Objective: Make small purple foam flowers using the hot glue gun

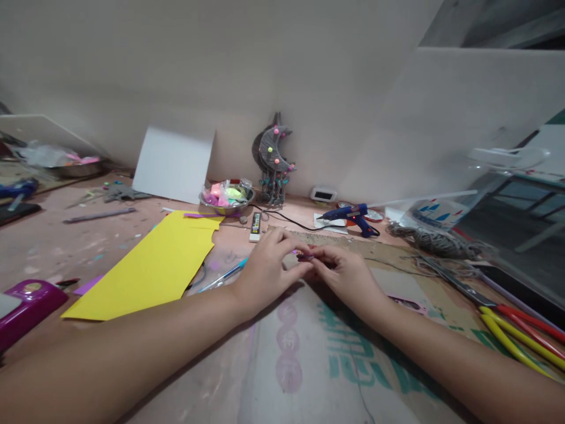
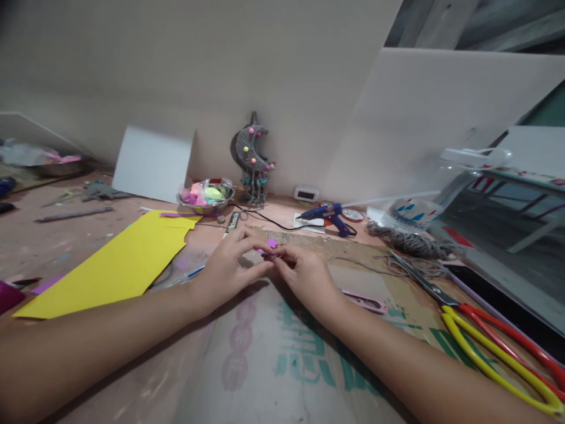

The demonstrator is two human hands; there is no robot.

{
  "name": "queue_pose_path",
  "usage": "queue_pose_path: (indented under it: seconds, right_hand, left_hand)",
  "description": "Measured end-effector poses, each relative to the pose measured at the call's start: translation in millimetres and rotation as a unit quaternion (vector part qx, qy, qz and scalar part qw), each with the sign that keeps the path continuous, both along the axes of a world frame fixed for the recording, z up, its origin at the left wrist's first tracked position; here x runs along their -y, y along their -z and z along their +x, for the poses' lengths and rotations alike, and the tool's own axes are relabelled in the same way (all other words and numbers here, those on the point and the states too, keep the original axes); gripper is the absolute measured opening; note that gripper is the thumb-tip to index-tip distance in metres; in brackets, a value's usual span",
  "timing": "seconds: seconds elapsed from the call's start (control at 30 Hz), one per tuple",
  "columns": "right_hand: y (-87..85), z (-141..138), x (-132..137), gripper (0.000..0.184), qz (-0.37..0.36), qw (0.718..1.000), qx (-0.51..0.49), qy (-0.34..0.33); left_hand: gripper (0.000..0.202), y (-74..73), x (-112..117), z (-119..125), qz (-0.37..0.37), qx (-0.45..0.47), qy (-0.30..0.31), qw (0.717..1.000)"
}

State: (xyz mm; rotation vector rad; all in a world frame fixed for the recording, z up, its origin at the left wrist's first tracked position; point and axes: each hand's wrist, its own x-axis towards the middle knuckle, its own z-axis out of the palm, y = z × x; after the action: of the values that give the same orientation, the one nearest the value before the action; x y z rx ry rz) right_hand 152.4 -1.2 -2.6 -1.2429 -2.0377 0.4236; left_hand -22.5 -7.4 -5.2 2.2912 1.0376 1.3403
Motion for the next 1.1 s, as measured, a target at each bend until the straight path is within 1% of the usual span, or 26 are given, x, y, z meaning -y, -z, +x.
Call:
queue_pose_path:
  seconds: [0.1, 0.2, 0.37, 0.5, 0.63, 0.73, 0.87, 1.0, 1.1]
  right_hand:
    - [0.3, 0.2, 1.8, 0.015, 0.017, 0.999, 0.023, -0.020]
    - [0.4, 0.9, 3.9, 0.015, 0.021, 0.999, 0.038, -0.019]
    - [-0.5, 1.2, 5.4, 0.014, 0.023, 0.999, 0.034, -0.028]
    - [-0.7, -0.2, 4.6, 0.016, 0.020, 0.999, 0.021, -0.030]
    - [-0.4, -0.7, 3.2, 0.015, 0.008, 1.000, -0.004, -0.022]
    - [-1.4, -0.5, 3.6, 0.016, -0.015, 0.999, -0.015, -0.031]
    - [-4.6, -0.7, 5.1, 0.019, -0.062, 0.997, -0.031, -0.031]
    - [-5.9, -0.6, 4.3, 0.023, -0.124, 0.989, -0.073, -0.031]
    - [-5.3, 0.2, 3.3, 0.024, -0.146, 0.984, -0.094, -0.034]
  left_hand:
    - [0.015, 0.8, 1.0, -0.1, 0.020, -0.014, 0.002, 1.000]
    - [0.014, 2.0, 1.2, 0.1, 0.033, -0.029, -0.009, 0.999]
    - [0.009, 1.1, 1.8, 0.6, 0.049, -0.050, -0.013, 0.997]
    - [0.010, 0.6, 2.0, 0.2, 0.036, -0.044, -0.030, 0.998]
    - [0.012, 1.2, 0.3, 0.0, -0.006, -0.025, -0.046, 0.999]
    - [0.013, 1.9, -1.3, -0.2, -0.034, -0.009, -0.042, 0.998]
    - [0.015, 2.9, -2.9, -1.4, -0.053, 0.016, -0.020, 0.998]
    - [0.016, 4.2, -4.5, -2.2, -0.081, 0.007, -0.017, 0.997]
    - [0.015, 4.8, -5.8, -1.8, -0.092, -0.005, -0.021, 0.996]
